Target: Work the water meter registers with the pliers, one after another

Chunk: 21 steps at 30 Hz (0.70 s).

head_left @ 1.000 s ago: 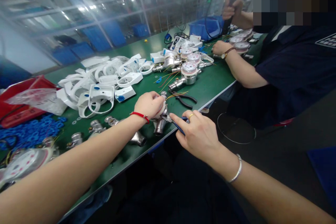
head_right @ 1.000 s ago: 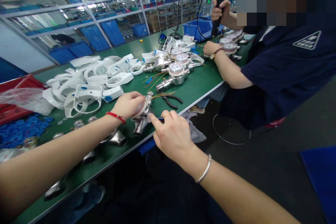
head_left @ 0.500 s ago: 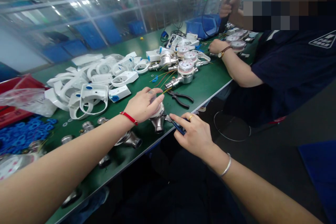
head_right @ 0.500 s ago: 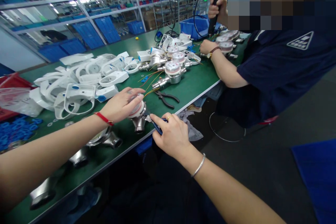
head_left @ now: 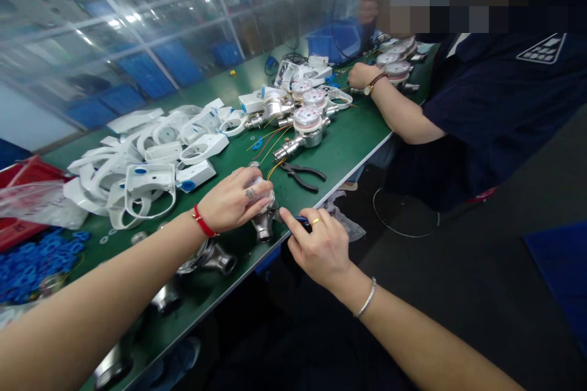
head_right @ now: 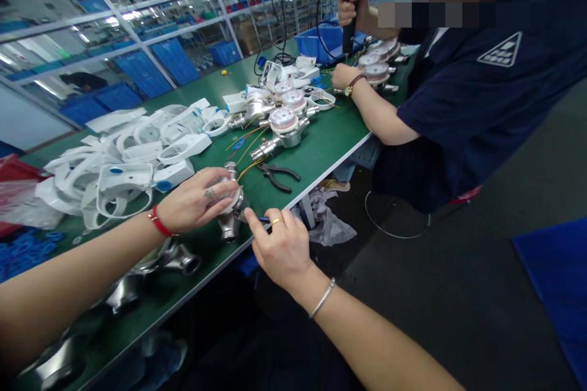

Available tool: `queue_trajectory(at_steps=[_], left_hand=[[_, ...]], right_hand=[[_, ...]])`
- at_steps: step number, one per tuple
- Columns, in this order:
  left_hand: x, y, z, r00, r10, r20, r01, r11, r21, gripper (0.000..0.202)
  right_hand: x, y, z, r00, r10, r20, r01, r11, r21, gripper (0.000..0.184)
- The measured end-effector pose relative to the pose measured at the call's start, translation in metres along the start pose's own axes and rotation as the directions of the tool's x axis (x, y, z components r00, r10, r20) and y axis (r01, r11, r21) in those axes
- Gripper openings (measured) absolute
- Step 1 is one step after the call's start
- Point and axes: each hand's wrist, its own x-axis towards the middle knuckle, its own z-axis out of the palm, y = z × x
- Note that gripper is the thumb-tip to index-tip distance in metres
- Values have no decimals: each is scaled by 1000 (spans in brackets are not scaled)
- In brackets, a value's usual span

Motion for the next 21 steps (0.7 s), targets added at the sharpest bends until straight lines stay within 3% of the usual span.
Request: queue_trajectory(at_steps=[5, 10, 14, 17, 19, 21], left_hand=[[3, 7, 1, 994, -110, -22, 111, 993, 36, 38], [3, 2, -16, 984, -3, 178, 15, 998, -68, 35], [7, 1, -27, 953, 12, 303, 2, 999, -45, 52], [8, 1, -28, 942, -23, 334, 38, 998, -40, 48], [7, -1, -25, 946, -19, 324, 41, 997, -61, 47], [3, -4, -20, 959, -13, 283, 39, 995, -88, 46]], right_hand=[[-1, 2, 13, 994, 109, -11, -105, 976, 189, 45], [2, 4, 21, 944, 285, 165, -328, 769, 549, 43], [3, 3, 19, 915, 301, 268, -403, 680, 613, 46], [4, 4, 13, 940, 287, 182, -340, 809, 480, 46], [5, 8, 10, 976, 195, 99, -217, 923, 318, 47], [5, 12, 9, 996, 79, 48, -87, 976, 200, 47]])
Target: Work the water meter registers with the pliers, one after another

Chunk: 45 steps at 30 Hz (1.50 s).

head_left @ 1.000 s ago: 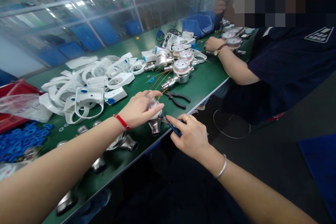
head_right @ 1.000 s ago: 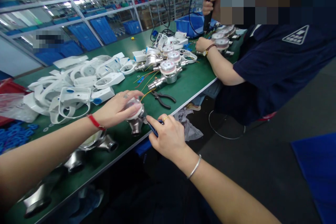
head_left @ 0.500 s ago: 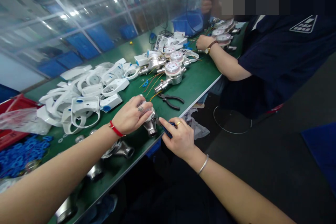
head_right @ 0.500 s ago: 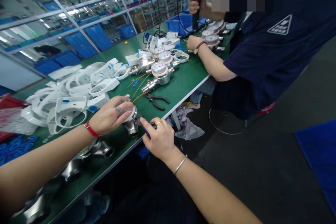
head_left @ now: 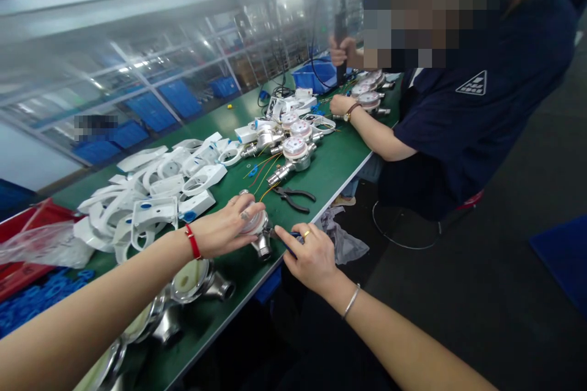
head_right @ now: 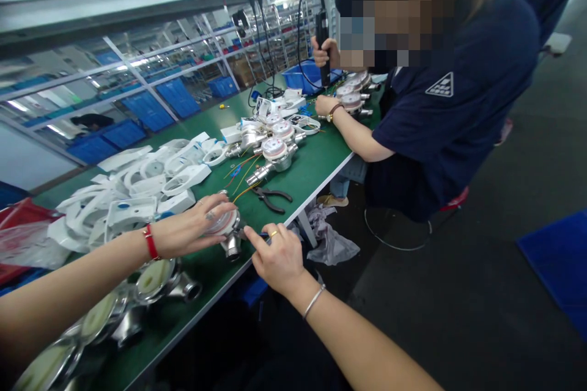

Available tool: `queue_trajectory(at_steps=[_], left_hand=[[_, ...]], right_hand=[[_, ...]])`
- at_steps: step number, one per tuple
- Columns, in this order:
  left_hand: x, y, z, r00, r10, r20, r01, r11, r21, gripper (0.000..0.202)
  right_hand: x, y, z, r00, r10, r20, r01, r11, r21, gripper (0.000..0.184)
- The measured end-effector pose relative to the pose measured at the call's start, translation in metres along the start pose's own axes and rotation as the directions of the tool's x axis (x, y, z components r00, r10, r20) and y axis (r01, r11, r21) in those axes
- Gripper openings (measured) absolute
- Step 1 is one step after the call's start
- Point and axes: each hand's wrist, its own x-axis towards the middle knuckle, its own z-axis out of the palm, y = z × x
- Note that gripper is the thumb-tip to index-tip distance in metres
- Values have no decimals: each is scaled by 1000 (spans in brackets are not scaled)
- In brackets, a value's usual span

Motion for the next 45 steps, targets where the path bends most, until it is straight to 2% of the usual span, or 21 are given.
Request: queue_trajectory(at_steps=[2, 4, 6, 9, 12, 14, 16, 19, 22, 26, 29, 31, 33, 35, 42, 45], left_hand=[[-3, -4, 6, 999, -4, -44, 3, 1000, -18, 44], [-6, -6, 10, 997, -18, -75, 15, 999, -35, 44], [-9, -6, 12, 994, -44, -103, 37, 997, -68, 44], [-13, -5, 13, 988, -83, -130, 68, 991, -120, 43], [-15, -4, 13, 985, -101, -140, 81, 987, -142, 42], [-17, -3, 12, 985, -104, -137, 80, 983, -165, 43], [-18, -3, 10, 987, -108, -118, 83, 976, -202, 44], [-17, -5, 5, 988, -132, -76, 106, 955, -276, 56], [-12, -7, -2, 988, -152, -31, 133, 931, -341, 65], [-4, -7, -12, 993, -101, 64, 117, 931, -345, 58], [1, 0, -15, 992, -99, 81, 117, 956, -269, 51], [4, 7, -11, 974, -219, 58, 226, 958, -175, 50], [5, 13, -5, 927, -374, 3, 373, 923, -98, 59], [5, 18, 2, 892, -447, -61, 442, 893, -81, 63], [-2, 23, 8, 913, -365, -184, 354, 931, -90, 44], [-5, 23, 9, 905, -369, -212, 354, 929, -104, 41]], right_hand=[[1, 3, 1, 997, -78, -19, 77, 996, -32, 45], [2, 2, 5, 997, -63, -33, 64, 998, 21, 46], [3, -3, 10, 997, 58, -42, -51, 987, 152, 49], [5, -15, 15, 965, 262, 12, -247, 891, 381, 50], [8, -22, 12, 943, 320, 97, -326, 817, 476, 50], [10, -20, 5, 941, 317, 115, -335, 836, 434, 50], [12, -14, -3, 952, 288, 101, -305, 893, 332, 49], [15, -5, -12, 968, 235, 86, -249, 944, 215, 47], [21, 1, -14, 968, 207, 143, -233, 952, 200, 49], [31, 4, -16, 959, 198, 200, -239, 949, 204, 51], [35, 6, -20, 956, 170, 239, -222, 952, 212, 49], [35, 7, -21, 954, 145, 262, -206, 953, 222, 47], [36, 7, -21, 956, 127, 264, -194, 950, 244, 47], [37, 8, -21, 958, 116, 264, -185, 950, 253, 49], [50, 5, -32, 962, 46, 270, -91, 983, 158, 46], [44, -1, -23, 939, 179, 294, -266, 920, 289, 48]])
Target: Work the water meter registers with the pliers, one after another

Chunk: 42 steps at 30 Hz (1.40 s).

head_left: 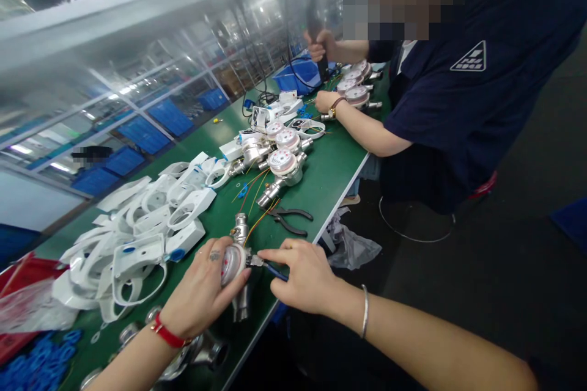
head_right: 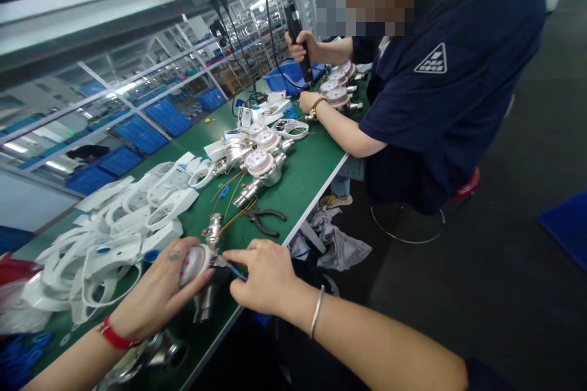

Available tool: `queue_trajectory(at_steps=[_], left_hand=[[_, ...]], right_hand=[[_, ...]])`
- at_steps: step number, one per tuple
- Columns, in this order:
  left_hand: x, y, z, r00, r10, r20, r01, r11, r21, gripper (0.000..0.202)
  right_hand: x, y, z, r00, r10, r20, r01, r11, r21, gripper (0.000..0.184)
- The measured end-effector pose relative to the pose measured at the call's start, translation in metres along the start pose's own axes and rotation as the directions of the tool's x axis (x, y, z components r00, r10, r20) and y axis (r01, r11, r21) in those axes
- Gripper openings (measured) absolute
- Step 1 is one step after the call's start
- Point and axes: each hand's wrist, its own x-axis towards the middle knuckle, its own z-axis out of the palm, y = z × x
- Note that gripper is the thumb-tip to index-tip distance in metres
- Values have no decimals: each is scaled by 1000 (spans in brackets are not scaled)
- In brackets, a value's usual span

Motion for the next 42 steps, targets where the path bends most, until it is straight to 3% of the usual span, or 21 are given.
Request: queue_trajectory(at_steps=[3, 7, 12, 16, 19, 22, 33, 35, 37, 39, 41, 42], left_hand=[[-4, -3, 4, 1000, -14, -13, 14, 1000, -4, 40], [-7, -11, 6, 999, -39, -25, 39, 999, -13, 42], [-1, -19, -8, 991, 20, 132, -15, 999, -35, 55], [5, -14, -14, 979, -13, 203, 21, 999, -38, 43], [5, -11, -9, 985, -52, 163, 60, 997, -44, 34], [2, -14, -4, 992, -78, 100, 84, 995, -55, 33], [-2, -18, 1, 998, -45, 40, 47, 998, -50, 34], [-3, -21, 3, 999, -52, 6, 53, 998, -46, 34], [-6, -25, 5, 998, -64, -19, 63, 997, -47, 35], [-9, -29, 7, 997, -77, -25, 76, 996, -54, 36], [-11, -32, 7, 997, -76, -21, 75, 996, -57, 36], [-12, -32, 7, 998, -66, -23, 65, 996, -54, 36]], right_hand=[[-7, -3, 21, 983, 177, -42, -162, 956, 243, 52], [-11, -10, 35, 961, 264, -78, -217, 900, 377, 54], [-9, -12, 19, 984, 175, -35, -165, 965, 202, 52], [-7, -8, 12, 977, 202, 68, -212, 951, 224, 51], [-7, -9, 12, 966, 223, 130, -254, 917, 307, 50], [-9, -11, 13, 964, 209, 162, -248, 928, 279, 49], [-8, -14, 22, 965, 233, 119, -258, 918, 301, 50], [-8, -18, 28, 949, 286, 134, -316, 855, 412, 50], [-5, -25, 34, 925, 323, 199, -375, 704, 603, 47], [-2, -32, 38, 892, 336, 302, -437, 467, 769, 45], [0, -38, 39, 810, 353, 468, -557, 214, 802, 45], [0, -40, 39, 769, 352, 534, -606, 134, 784, 46]])
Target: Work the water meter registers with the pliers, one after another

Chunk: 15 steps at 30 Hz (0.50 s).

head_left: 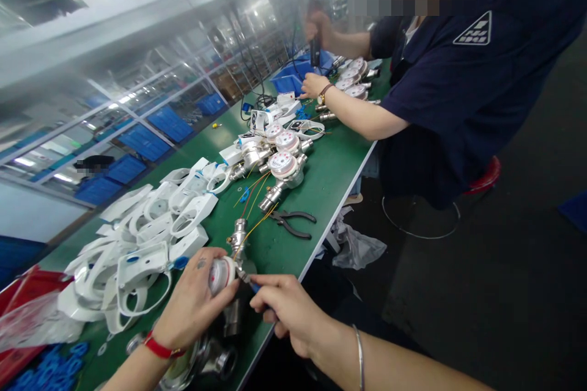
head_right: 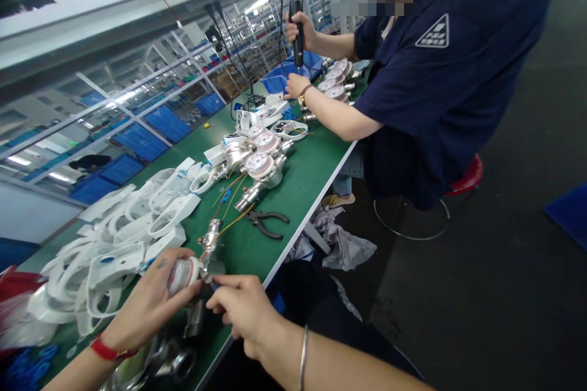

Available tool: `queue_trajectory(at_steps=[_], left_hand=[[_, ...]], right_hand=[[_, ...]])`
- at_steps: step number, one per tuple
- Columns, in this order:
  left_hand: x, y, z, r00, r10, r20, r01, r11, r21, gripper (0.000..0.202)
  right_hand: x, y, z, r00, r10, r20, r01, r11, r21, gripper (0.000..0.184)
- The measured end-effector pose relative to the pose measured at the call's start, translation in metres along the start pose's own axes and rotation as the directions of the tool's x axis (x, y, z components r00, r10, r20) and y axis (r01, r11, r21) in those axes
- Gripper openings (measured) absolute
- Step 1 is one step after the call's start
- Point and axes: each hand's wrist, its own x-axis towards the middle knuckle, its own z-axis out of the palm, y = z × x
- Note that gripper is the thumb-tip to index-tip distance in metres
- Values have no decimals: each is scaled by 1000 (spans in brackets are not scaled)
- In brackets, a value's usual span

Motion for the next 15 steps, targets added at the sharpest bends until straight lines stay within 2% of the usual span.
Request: queue_trajectory(at_steps=[1, 2, 3, 4, 5, 6, 8, 9, 11, 15], left_hand=[[-1, 0, -1, 1000, 18, -3, -18, 1000, 8, 36], [-1, 1, -1, 999, 42, -11, -42, 999, 19, 35], [-1, 3, -2, 997, 69, -20, -68, 997, 30, 35], [0, 4, -3, 995, 94, -25, -93, 995, 39, 35], [1, 6, -4, 993, 115, -25, -114, 993, 42, 35], [2, 8, -4, 991, 130, -20, -129, 991, 39, 35], [5, 10, -6, 989, 148, 1, -148, 989, 23, 34], [7, 11, -8, 988, 154, 17, -155, 988, 13, 34], [11, 13, -12, 985, 161, 56, -161, 987, -1, 32], [20, 18, -20, 977, 120, 175, -118, 993, -24, 31]], right_hand=[[-2, 0, -1, 999, 29, 14, -29, 1000, 4, 47], [-4, -1, -3, 1000, -7, 19, 8, 998, -58, 47], [-6, 0, -7, 994, -109, 11, 109, 977, -184, 47], [-9, 0, -12, 970, -242, 3, 227, 906, -356, 47], [-12, 0, -18, 931, -365, 7, 311, 782, -540, 48], [-15, 0, -24, 891, -453, 21, 339, 635, -695, 49], [-20, -1, -35, 849, -525, 56, 298, 390, -871, 49], [-22, -2, -38, 844, -530, 81, 284, 313, -907, 49], [-22, -5, -42, 848, -516, 123, 277, 234, -932, 50], [-20, -10, -43, 852, -498, 160, 284, 183, -941, 50]])
